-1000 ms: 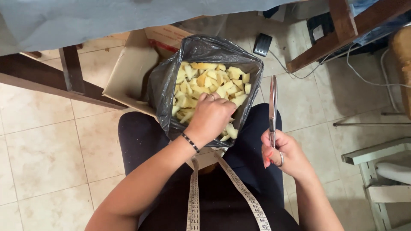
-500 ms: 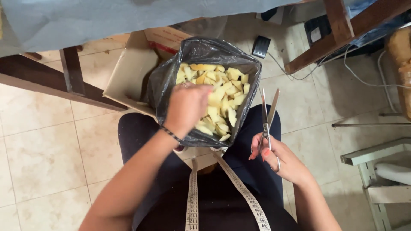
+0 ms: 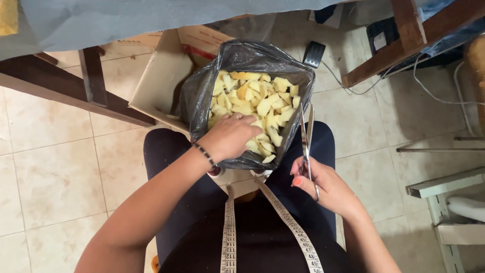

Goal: Cutting a large piece of yellow foam into small chunks using scissors and collecting them in a plastic bag.

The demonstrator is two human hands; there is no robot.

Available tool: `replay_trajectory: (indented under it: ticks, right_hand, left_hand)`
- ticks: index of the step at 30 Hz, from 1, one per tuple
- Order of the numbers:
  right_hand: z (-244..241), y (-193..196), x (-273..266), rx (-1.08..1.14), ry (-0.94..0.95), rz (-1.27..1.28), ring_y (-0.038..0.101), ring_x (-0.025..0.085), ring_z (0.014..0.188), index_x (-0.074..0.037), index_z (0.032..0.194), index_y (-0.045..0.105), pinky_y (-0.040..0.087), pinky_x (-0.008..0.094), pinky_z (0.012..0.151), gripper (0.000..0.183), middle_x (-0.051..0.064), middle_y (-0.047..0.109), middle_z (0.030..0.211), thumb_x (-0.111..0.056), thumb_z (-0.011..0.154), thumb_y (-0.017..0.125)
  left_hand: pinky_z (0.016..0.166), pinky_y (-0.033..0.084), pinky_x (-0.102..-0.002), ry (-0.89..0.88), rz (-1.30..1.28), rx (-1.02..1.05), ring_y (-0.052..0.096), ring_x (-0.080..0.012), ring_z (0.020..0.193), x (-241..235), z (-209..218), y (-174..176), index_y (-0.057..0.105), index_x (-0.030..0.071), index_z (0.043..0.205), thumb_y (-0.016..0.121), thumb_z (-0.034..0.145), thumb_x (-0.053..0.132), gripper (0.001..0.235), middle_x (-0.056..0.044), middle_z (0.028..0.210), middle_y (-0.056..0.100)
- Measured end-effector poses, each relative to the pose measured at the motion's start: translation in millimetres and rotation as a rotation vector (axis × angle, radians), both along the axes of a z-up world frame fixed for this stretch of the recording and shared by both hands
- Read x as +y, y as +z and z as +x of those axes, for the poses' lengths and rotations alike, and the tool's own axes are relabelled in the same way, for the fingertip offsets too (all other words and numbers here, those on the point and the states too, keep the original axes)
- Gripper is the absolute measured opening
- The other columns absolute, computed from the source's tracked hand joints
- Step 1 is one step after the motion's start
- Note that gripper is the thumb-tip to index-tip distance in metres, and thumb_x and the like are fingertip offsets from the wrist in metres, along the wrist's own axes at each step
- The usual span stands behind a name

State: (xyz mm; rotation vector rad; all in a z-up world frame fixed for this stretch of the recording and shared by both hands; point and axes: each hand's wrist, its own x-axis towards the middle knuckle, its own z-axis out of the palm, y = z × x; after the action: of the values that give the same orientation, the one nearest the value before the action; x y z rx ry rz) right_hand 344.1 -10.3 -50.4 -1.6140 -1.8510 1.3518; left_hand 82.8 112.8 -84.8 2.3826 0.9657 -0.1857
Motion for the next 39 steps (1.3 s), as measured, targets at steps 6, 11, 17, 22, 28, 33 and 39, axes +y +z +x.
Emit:
replay_trajectory:
  ticks: [6, 11, 17, 22, 28, 33, 39]
  right_hand:
    - [3.4, -5.4, -5.7, 0.007, -0.033, 0.003, 0.069, 0.028, 0.065, -0.01, 0.107, 0.068, 0.056, 0.041, 0.062, 0.035, 0.01, 0.07, 0.069, -0.041, 0.091, 0.07]
    - [0.5, -4.7, -2.8, 0.012, -0.024, -0.014, 0.069, 0.03, 0.063, -0.01, 0.106, 0.068, 0.056, 0.043, 0.063, 0.036, 0.013, 0.07, 0.069, -0.041, 0.089, 0.072]
    - [-3.1, -4.9, -3.7, -0.001, -0.033, -0.039, 0.07, 0.029, 0.064, -0.01, 0.103, 0.068, 0.057, 0.043, 0.062, 0.038, 0.01, 0.071, 0.069, -0.043, 0.086, 0.075]
    - [-0.3, -3.8, -3.5, -0.027, -0.036, -0.055, 0.071, 0.029, 0.064, -0.01, 0.103, 0.068, 0.057, 0.044, 0.062, 0.038, 0.01, 0.072, 0.07, -0.044, 0.085, 0.077]
    - [-3.0, -2.4, -2.8, -0.043, -0.029, -0.084, 0.073, 0.032, 0.067, -0.014, 0.104, 0.069, 0.058, 0.044, 0.067, 0.036, 0.01, 0.074, 0.072, -0.044, 0.086, 0.075]
    - [-12.4, 5.2, -5.5, -0.116, 0.03, -0.111, 0.057, 0.01, 0.07, -0.02, 0.096, 0.064, 0.048, 0.027, 0.071, 0.032, -0.008, 0.067, 0.08, -0.05, 0.088, 0.069]
    - [-15.6, 7.4, -8.8, -0.182, 0.026, -0.14, 0.056, 0.01, 0.068, -0.023, 0.094, 0.063, 0.047, 0.027, 0.07, 0.035, -0.01, 0.067, 0.076, -0.057, 0.087, 0.065]
  left_hand:
    - [0.081, 0.058, -0.045, 0.176, 0.339, -0.152, 0.068, -0.0324, 0.099, 15.6, 15.1, -50.3, 0.069, 0.018, 0.11, 0.057, 0.092, 0.01, 0.023, -0.006, 0.1, 0.066]
    - [0.073, 0.06, -0.041, 0.263, 0.621, -0.134, 0.066, -0.0261, 0.092, 63.9, 22.7, -72.4, 0.065, 0.021, 0.111, 0.054, 0.093, 0.011, 0.023, -0.003, 0.092, 0.06]
    - [0.072, 0.06, -0.039, 0.136, 0.53, -0.133, 0.069, -0.0251, 0.086, 33.7, 27.7, -93.2, 0.068, 0.013, 0.091, 0.05, 0.093, 0.007, 0.019, -0.004, 0.083, 0.066]
    - [0.083, 0.056, -0.042, 0.141, 0.343, -0.244, 0.064, -0.0351, 0.095, 13.4, 5.1, -3.1, 0.066, 0.005, 0.094, 0.043, 0.104, 0.006, 0.025, -0.016, 0.092, 0.065]
    - [0.081, 0.054, -0.029, 0.171, 0.639, -0.296, 0.068, -0.0221, 0.095, 28.0, -10.2, 11.0, 0.064, 0.024, 0.107, 0.046, 0.099, 0.024, 0.019, 0.004, 0.099, 0.064]
    - [0.058, 0.049, -0.037, 0.252, 0.483, -0.451, 0.054, -0.0177, 0.052, 17.9, -7.1, 57.8, 0.053, 0.013, 0.07, 0.067, 0.099, 0.033, 0.038, 0.001, 0.06, 0.057]
    - [0.055, 0.049, -0.031, 0.309, 0.124, -0.656, 0.055, -0.014, 0.053, 16.1, -7.3, 53.8, 0.068, 0.005, 0.127, 0.047, 0.103, 0.012, 0.032, -0.007, 0.085, 0.074]
